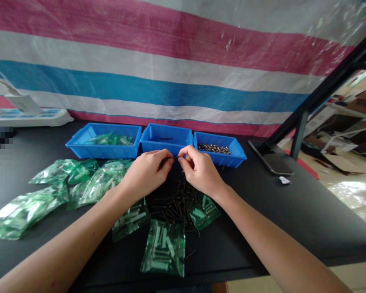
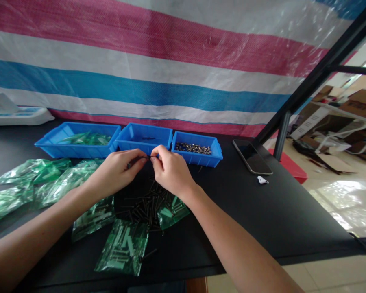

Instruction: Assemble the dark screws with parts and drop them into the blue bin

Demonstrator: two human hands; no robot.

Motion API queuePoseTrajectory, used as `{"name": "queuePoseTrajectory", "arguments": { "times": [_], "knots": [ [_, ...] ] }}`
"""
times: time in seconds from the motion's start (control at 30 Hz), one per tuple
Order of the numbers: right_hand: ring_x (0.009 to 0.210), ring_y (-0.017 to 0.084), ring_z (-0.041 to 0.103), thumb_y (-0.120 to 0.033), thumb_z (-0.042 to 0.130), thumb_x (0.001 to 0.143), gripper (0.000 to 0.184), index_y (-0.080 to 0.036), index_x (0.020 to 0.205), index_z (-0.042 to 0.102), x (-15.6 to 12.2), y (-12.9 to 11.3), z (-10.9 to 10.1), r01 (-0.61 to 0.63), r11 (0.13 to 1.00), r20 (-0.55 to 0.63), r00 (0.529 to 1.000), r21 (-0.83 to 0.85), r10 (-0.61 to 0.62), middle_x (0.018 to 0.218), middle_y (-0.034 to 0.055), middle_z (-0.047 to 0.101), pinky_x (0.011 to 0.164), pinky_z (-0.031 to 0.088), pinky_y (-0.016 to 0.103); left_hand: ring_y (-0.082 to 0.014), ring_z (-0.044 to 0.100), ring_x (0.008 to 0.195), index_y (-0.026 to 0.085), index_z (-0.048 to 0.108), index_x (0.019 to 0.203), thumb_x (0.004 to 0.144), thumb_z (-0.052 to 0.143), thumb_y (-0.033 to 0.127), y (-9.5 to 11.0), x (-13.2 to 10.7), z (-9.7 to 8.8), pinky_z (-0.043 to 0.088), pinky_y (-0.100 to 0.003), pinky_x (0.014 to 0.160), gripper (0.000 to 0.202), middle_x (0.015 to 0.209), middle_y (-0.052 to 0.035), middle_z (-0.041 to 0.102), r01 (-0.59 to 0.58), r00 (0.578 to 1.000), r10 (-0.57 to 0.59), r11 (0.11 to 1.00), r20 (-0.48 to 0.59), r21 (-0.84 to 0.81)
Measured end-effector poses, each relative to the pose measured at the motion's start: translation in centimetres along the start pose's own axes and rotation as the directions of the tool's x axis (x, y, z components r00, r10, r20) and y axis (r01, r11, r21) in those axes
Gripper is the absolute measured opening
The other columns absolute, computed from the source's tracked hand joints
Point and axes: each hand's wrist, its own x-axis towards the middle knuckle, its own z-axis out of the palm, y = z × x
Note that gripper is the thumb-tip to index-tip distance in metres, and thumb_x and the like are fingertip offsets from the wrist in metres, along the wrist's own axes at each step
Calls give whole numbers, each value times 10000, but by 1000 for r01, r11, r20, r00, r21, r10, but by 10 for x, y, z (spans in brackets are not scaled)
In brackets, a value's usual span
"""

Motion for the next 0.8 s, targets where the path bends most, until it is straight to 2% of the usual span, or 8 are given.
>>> {"name": "queuePoseTrajectory", "arguments": {
  "times": [0.2, 0.33, 0.63, 0.8],
  "knots": [
    [480, 80, 418, -178, 444, 846, 89, -172, 822, 530, 0, 1, 0, -22, 999, -3, 1000, -38, 22, 592, -29, 513, 509, 291, 213, -136, 563, 606, 176, 589, 926, 842, 421, 298, -1, 0, 1, 367, -240, 532, 225, 761, -24, 655, 44, 999, -44, 999, -2, -19],
    [535, 96, 478, -225, 403, 884, 173, -168, 798, 542, 0, 1, 0, -41, 998, 2, 999, -41, 41, 616, -9, 546, 543, 314, 216, -130, 550, 576, 173, 569, 954, 830, 439, 293, -1, 0, 2, 355, -233, 515, 216, 734, -16, 648, 64, 998, -64, 998, -5, -30],
    [541, 96, 493, -238, 389, 896, 214, -159, 786, 555, 1, -1, -1, -42, 999, 40, 998, -31, 44, 611, -6, 549, 552, 323, 217, -119, 521, 548, 174, 585, 901, 856, 394, 309, 3, -1, -2, 326, -232, 505, 238, 714, -16, 634, 58, 998, -58, 998, 10, -9],
    [496, 86, 449, -227, 463, 856, 118, -165, 868, 562, 0, -2, 0, -33, 999, 25, 999, -18, 33, 582, -29, 523, 522, 310, 212, -136, 544, 583, 175, 589, 785, 860, 368, 311, 2, 0, -4, 344, -244, 534, 269, 708, -26, 634, 64, 998, -64, 996, -7, 57]
  ]
}}
